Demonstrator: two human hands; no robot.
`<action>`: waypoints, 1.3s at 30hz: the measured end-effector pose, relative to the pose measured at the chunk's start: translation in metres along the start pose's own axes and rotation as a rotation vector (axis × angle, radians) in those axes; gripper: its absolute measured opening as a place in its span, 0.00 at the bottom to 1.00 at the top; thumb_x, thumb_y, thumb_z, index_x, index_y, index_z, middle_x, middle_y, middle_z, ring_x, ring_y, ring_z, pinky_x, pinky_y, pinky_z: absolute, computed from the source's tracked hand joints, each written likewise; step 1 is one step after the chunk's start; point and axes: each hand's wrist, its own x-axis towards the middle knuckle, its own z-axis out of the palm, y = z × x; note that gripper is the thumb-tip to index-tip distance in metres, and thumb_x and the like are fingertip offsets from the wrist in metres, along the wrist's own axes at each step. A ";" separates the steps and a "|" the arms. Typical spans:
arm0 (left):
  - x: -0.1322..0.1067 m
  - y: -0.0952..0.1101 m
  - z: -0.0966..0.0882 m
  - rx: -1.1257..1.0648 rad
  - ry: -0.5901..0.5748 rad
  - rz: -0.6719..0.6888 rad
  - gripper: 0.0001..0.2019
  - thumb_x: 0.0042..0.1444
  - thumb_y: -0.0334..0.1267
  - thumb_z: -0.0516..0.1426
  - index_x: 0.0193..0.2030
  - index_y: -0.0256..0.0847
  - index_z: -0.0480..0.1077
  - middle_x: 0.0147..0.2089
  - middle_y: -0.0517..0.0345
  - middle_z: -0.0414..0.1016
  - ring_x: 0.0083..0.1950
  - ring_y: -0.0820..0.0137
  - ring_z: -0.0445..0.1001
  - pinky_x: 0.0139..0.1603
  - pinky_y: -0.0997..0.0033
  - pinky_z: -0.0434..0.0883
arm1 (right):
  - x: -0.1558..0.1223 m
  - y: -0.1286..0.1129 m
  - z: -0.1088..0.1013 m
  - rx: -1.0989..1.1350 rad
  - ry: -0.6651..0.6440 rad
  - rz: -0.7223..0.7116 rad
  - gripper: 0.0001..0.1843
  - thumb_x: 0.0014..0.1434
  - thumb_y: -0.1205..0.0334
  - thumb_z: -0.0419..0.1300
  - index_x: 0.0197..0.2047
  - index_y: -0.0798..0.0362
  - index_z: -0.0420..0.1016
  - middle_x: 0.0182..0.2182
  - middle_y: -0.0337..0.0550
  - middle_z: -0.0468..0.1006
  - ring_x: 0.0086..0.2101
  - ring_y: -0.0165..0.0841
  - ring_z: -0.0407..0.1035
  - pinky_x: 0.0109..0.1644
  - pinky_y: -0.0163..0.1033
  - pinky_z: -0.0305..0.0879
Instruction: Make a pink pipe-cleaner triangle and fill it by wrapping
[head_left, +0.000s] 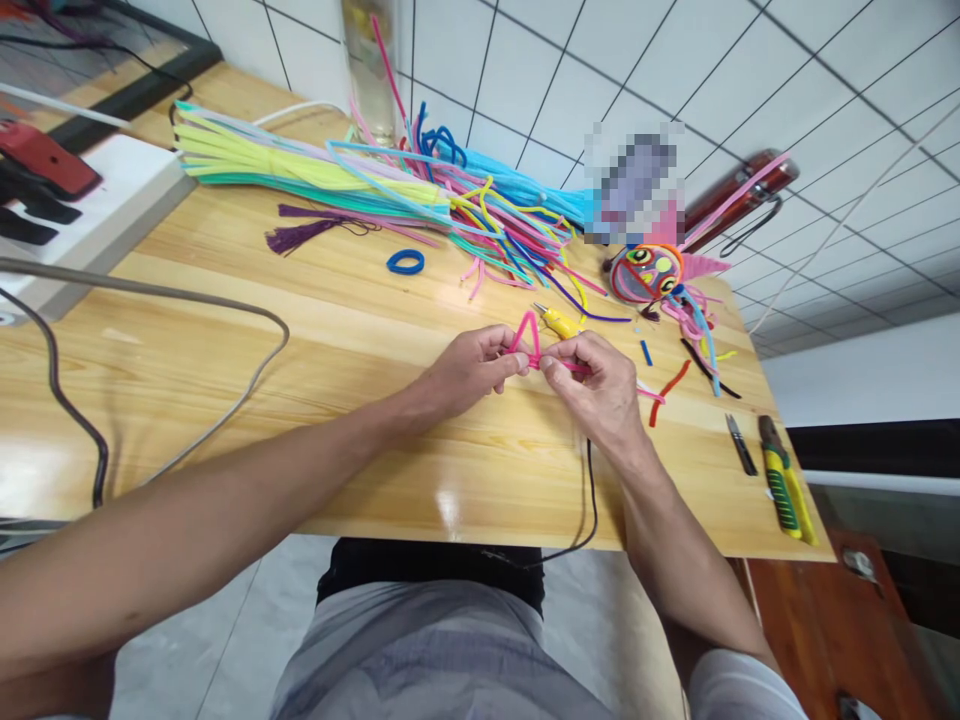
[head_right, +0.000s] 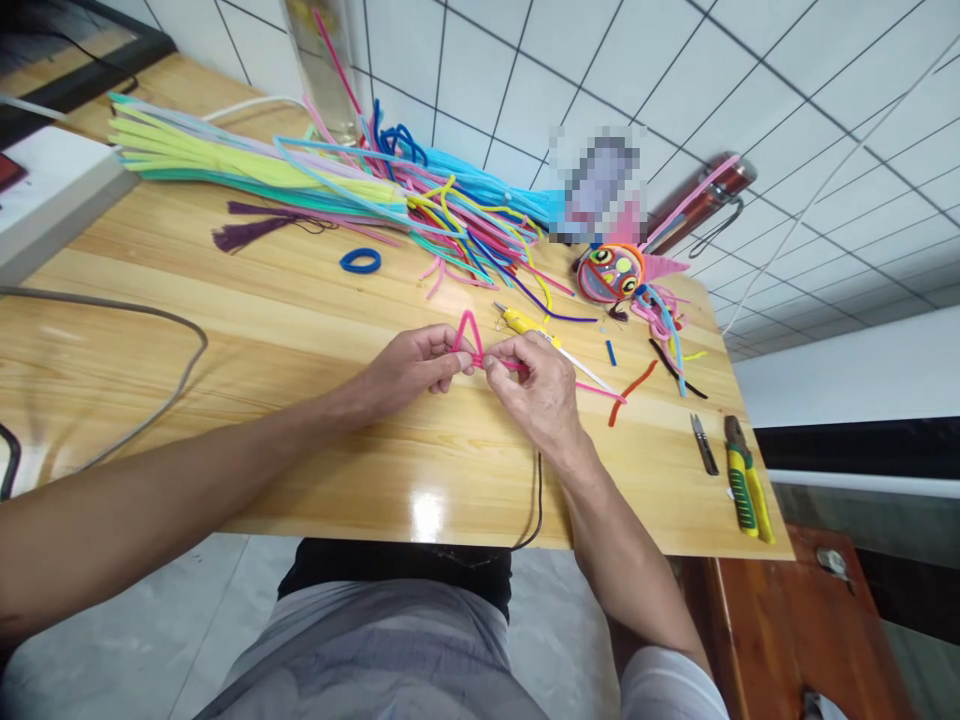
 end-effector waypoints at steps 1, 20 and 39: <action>0.000 0.000 0.000 0.000 -0.006 0.002 0.07 0.59 0.40 0.62 0.36 0.39 0.73 0.32 0.62 0.75 0.29 0.77 0.67 0.31 0.76 0.66 | 0.000 0.000 0.000 -0.005 -0.004 0.007 0.08 0.64 0.58 0.65 0.33 0.48 0.82 0.28 0.38 0.77 0.28 0.33 0.66 0.38 0.44 0.72; -0.002 0.001 0.000 -0.014 -0.039 -0.020 0.05 0.63 0.36 0.60 0.36 0.39 0.72 0.27 0.64 0.70 0.28 0.76 0.66 0.33 0.75 0.67 | 0.000 -0.005 0.001 0.039 -0.003 0.019 0.07 0.59 0.61 0.64 0.30 0.48 0.80 0.28 0.38 0.79 0.28 0.33 0.68 0.35 0.42 0.66; 0.000 -0.004 0.003 -0.066 -0.013 -0.025 0.08 0.59 0.39 0.65 0.35 0.40 0.71 0.28 0.65 0.69 0.28 0.77 0.66 0.31 0.75 0.65 | -0.002 -0.012 0.003 -0.005 0.015 -0.028 0.06 0.59 0.62 0.64 0.31 0.48 0.80 0.27 0.38 0.76 0.27 0.32 0.66 0.33 0.42 0.67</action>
